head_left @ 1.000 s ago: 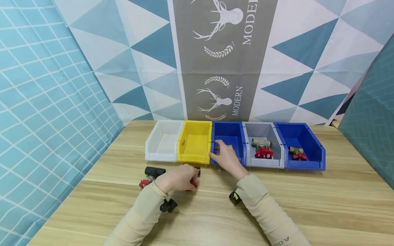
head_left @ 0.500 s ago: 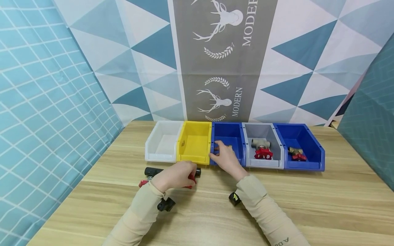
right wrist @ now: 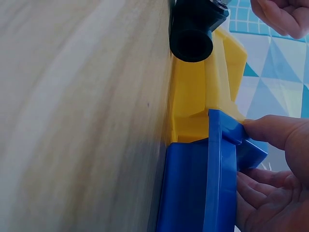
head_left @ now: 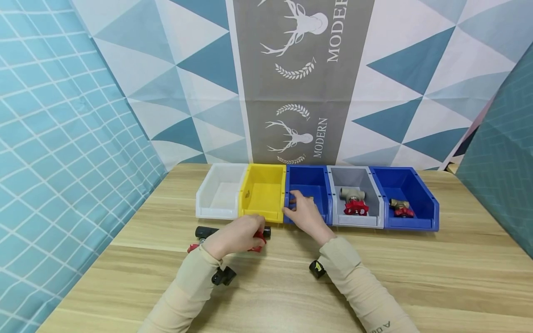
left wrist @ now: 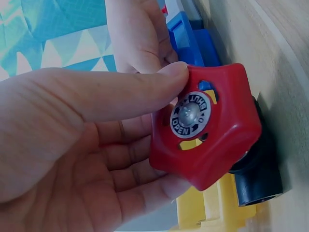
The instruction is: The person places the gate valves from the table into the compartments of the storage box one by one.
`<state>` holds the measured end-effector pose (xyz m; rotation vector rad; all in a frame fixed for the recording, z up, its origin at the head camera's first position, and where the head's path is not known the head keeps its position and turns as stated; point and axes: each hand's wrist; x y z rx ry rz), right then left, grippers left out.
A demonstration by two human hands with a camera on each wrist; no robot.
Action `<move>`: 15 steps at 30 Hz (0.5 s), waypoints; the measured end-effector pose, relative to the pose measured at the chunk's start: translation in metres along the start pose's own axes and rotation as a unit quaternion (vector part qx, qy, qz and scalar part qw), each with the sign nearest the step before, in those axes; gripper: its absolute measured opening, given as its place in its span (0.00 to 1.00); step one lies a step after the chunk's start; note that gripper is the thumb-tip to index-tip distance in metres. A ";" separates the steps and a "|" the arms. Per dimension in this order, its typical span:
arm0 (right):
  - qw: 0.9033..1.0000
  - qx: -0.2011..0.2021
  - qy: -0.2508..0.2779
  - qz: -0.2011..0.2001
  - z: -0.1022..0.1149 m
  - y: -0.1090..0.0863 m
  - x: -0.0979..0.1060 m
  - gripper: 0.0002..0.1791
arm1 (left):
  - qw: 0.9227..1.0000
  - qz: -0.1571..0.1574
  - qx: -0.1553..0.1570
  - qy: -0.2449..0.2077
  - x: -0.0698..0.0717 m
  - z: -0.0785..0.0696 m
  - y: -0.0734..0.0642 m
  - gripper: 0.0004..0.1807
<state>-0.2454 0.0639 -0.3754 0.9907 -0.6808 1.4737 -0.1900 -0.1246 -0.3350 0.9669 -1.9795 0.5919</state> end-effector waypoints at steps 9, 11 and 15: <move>1.000 0.001 -0.001 -0.001 0.000 0.000 0.000 0.31 | 1.000 -0.019 -0.017 0.015 0.003 0.001 -0.001 0.10; 1.000 0.003 -0.001 -0.002 0.000 0.000 0.000 0.31 | 0.999 -0.024 -0.024 0.015 0.004 0.000 -0.002 0.10; 1.000 0.002 -0.004 -0.003 0.000 0.000 0.000 0.31 | 0.999 -0.034 -0.030 0.015 0.008 -0.002 -0.003 0.09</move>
Point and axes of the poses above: each hand's wrist, its own y-axis towards the middle knuckle, its own x-axis out of the back of the hand, z = x × y, and after that the axes turned 15 degrees about -y, right-handed
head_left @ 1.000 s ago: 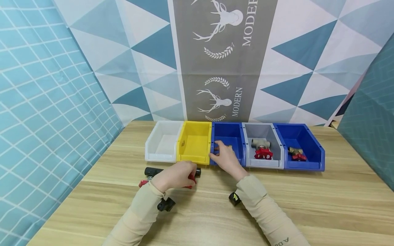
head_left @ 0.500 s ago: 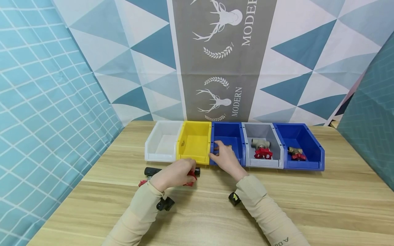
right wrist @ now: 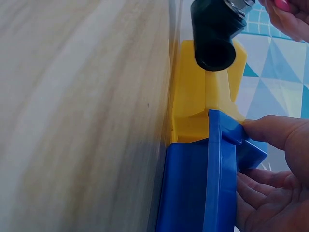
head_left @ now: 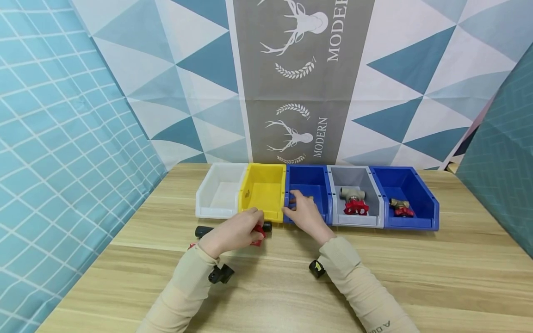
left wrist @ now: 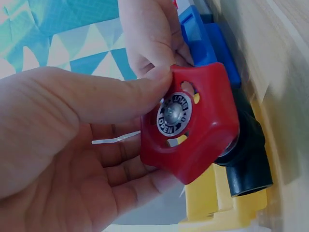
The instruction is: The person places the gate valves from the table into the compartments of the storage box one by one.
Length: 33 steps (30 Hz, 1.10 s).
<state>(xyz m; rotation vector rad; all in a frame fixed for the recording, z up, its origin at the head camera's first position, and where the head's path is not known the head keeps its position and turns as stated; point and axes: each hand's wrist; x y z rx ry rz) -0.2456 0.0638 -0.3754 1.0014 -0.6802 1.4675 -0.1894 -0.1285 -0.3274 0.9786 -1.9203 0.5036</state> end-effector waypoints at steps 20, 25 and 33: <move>1.000 0.000 -0.002 0.002 0.000 0.000 0.000 0.31 | 0.996 -0.067 -0.056 0.019 0.009 0.001 0.001 0.08; 1.000 0.004 -0.006 -0.003 -0.001 0.001 0.001 0.31 | 0.996 -0.072 -0.058 0.020 0.010 0.001 0.004 0.07; 1.000 0.005 0.001 0.001 -0.001 0.000 0.000 0.31 | 0.995 -0.087 -0.048 0.000 0.007 0.006 0.009 0.08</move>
Point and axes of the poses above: each hand's wrist, its own y-axis towards the middle knuckle, its own x-axis out of the back of the hand, z = x × y, and after that the axes turned 15 degrees about -y, right-handed
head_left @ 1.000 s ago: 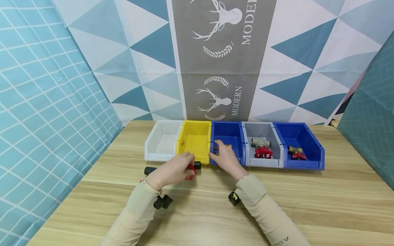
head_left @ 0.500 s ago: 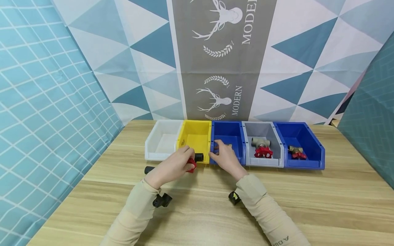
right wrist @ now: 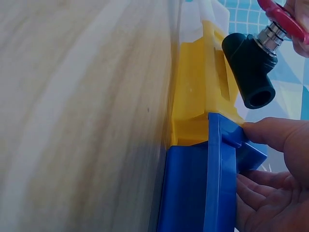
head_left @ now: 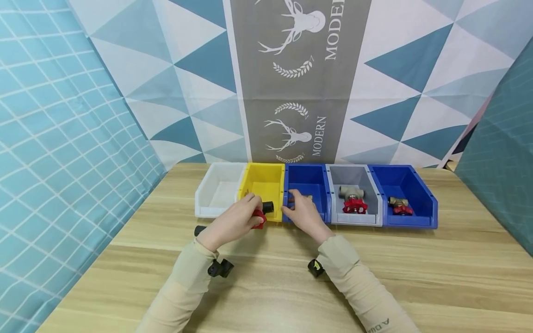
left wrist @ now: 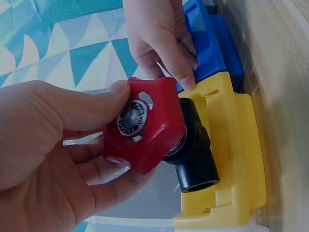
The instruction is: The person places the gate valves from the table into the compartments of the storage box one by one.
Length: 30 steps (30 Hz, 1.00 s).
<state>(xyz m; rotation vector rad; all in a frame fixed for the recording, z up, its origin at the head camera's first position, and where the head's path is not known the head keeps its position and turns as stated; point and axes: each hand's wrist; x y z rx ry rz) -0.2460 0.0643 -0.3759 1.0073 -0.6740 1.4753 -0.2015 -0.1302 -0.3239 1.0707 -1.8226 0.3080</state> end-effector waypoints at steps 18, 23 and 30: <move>1.000 -0.002 -0.008 -0.004 0.001 0.000 -0.001 0.31 | 1.000 -0.001 -0.012 0.005 0.008 0.009 0.025 0.06; 1.000 -0.008 -0.012 -0.003 0.001 0.000 -0.002 0.31 | 1.000 0.010 0.006 -0.002 0.008 0.016 0.031 0.06; 1.000 -0.006 -0.008 -0.003 0.000 0.000 -0.002 0.31 | 0.998 0.014 0.062 -0.016 0.007 0.020 0.040 0.06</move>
Point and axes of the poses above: each hand's wrist, its own y-axis towards the middle knuckle, its own x-axis out of the back of the hand, z = x × y, and after that the axes turned 15 degrees about -y, right-handed
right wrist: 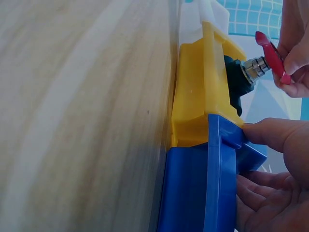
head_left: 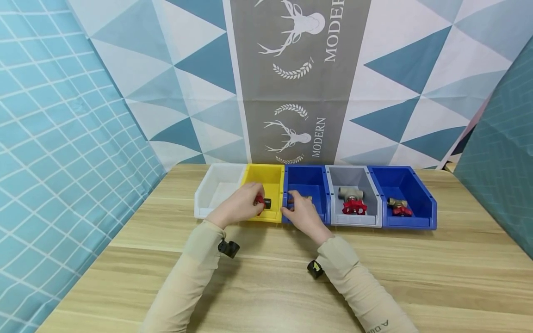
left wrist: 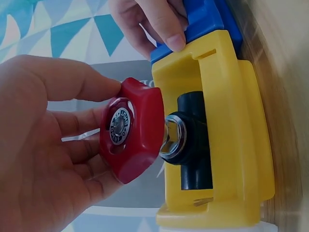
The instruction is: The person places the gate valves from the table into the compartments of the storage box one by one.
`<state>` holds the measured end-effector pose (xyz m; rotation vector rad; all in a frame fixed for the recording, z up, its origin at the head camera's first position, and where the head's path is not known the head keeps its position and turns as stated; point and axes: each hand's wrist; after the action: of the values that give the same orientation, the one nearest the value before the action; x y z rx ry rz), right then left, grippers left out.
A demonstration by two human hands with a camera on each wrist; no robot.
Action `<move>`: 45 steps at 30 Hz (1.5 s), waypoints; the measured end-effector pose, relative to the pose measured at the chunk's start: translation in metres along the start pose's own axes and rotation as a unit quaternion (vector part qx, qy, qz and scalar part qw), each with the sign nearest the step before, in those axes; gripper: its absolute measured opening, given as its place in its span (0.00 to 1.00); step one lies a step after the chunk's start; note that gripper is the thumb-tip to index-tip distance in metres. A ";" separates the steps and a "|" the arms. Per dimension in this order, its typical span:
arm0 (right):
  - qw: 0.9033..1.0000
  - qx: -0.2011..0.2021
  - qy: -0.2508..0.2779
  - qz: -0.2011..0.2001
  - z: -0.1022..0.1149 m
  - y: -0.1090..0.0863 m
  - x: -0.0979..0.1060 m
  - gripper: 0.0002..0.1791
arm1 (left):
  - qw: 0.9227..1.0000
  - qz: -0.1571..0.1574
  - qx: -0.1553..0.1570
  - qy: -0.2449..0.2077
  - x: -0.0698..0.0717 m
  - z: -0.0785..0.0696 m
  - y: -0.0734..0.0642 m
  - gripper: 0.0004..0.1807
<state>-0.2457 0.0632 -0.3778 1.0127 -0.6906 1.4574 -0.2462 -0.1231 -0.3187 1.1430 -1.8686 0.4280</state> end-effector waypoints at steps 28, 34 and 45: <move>1.000 0.000 0.008 0.002 0.000 0.000 0.000 0.31 | 0.998 -0.019 0.049 -0.028 -0.011 0.013 0.024 0.08; 1.000 0.002 0.008 0.002 0.000 0.000 -0.001 0.31 | 0.998 -0.028 0.038 -0.038 -0.014 0.019 0.027 0.08; 1.000 0.001 0.010 0.002 0.001 -0.001 0.000 0.30 | 0.999 -0.016 0.040 -0.025 -0.019 0.025 0.032 0.07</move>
<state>-0.2450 0.0623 -0.3774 0.9975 -0.6774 1.4707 -0.2823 -0.1128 -0.3430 1.2453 -1.8879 0.4624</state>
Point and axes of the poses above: each hand's wrist, its own y-axis towards the middle knuckle, its own x-axis out of the back of the hand, z = x × y, and after that the axes turned 15 degrees about -y, right-handed
